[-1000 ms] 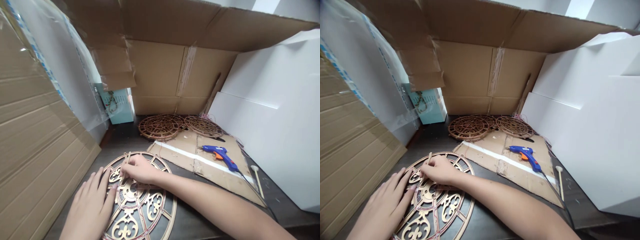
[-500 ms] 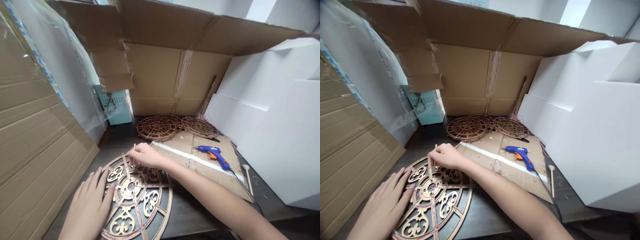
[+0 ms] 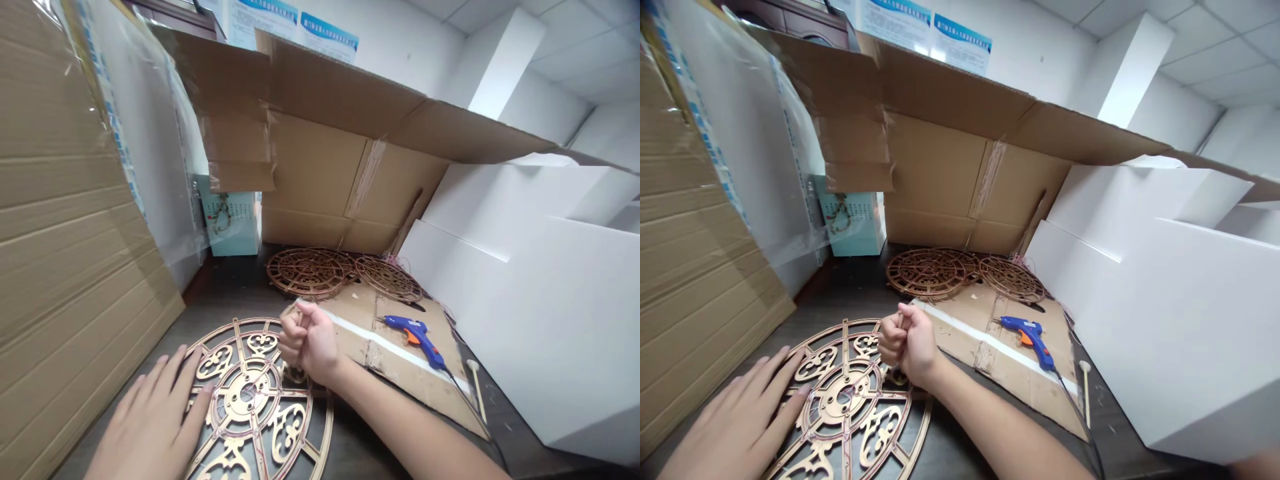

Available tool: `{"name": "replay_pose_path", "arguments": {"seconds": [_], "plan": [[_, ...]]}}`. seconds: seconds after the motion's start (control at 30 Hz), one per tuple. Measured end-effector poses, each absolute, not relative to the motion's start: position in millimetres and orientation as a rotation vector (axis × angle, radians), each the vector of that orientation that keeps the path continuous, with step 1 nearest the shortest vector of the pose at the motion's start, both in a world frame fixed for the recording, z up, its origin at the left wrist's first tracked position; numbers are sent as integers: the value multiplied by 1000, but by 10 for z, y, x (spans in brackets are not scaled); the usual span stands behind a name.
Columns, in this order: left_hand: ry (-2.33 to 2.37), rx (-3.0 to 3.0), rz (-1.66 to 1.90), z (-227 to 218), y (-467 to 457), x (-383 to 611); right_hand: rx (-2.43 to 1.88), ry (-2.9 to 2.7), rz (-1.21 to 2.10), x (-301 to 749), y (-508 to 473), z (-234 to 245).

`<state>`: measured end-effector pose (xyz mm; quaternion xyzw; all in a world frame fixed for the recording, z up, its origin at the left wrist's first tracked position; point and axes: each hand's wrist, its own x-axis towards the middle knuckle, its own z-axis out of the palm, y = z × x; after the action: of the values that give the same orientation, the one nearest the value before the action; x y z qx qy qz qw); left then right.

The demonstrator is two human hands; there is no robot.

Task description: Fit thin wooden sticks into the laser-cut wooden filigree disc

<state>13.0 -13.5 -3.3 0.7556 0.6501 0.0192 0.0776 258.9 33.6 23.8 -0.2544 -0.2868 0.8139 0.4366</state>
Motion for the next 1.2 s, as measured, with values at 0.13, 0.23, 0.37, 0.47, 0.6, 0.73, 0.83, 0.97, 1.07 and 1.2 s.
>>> {"name": "replay_pose_path", "arguments": {"seconds": [0.13, 0.23, 0.37, 0.47, 0.6, 0.73, 0.83, 0.97, 1.07, 1.2], "plan": [[1937, 2272, 60, -17, -133, 139, -771, -698, 2033, 2642, 362, 194], [1939, 2247, 49, 18, -138, 150, -872, -689, 2054, 2639, 347, 178], [1936, 2237, 60, 34, -157, 160, -876, -692, 2025, 2607, 311, 190], [1936, 2228, 64, 37, -169, 156, -901, -709, 2063, 2588, 299, 178], [1929, 2214, 52, 55, -159, 147, -907, -728, 2098, 2580, 314, 123], [1915, 2202, 0, 92, -133, 160, -902, -787, 2093, 2582, 323, 69], [1915, 2195, -24, 121, -129, 178, -895, -855, 2049, 2567, 282, 64], [1931, 2181, -8, 131, -134, 184, -940, -1039, 1873, 2517, 170, 132], [1922, 2186, 3, 124, -134, 176, -986, -1308, 1714, 2491, 109, 183], [1913, 2182, -41, 145, -128, 180, -962, -1247, 1746, 2495, 109, 173]]}}
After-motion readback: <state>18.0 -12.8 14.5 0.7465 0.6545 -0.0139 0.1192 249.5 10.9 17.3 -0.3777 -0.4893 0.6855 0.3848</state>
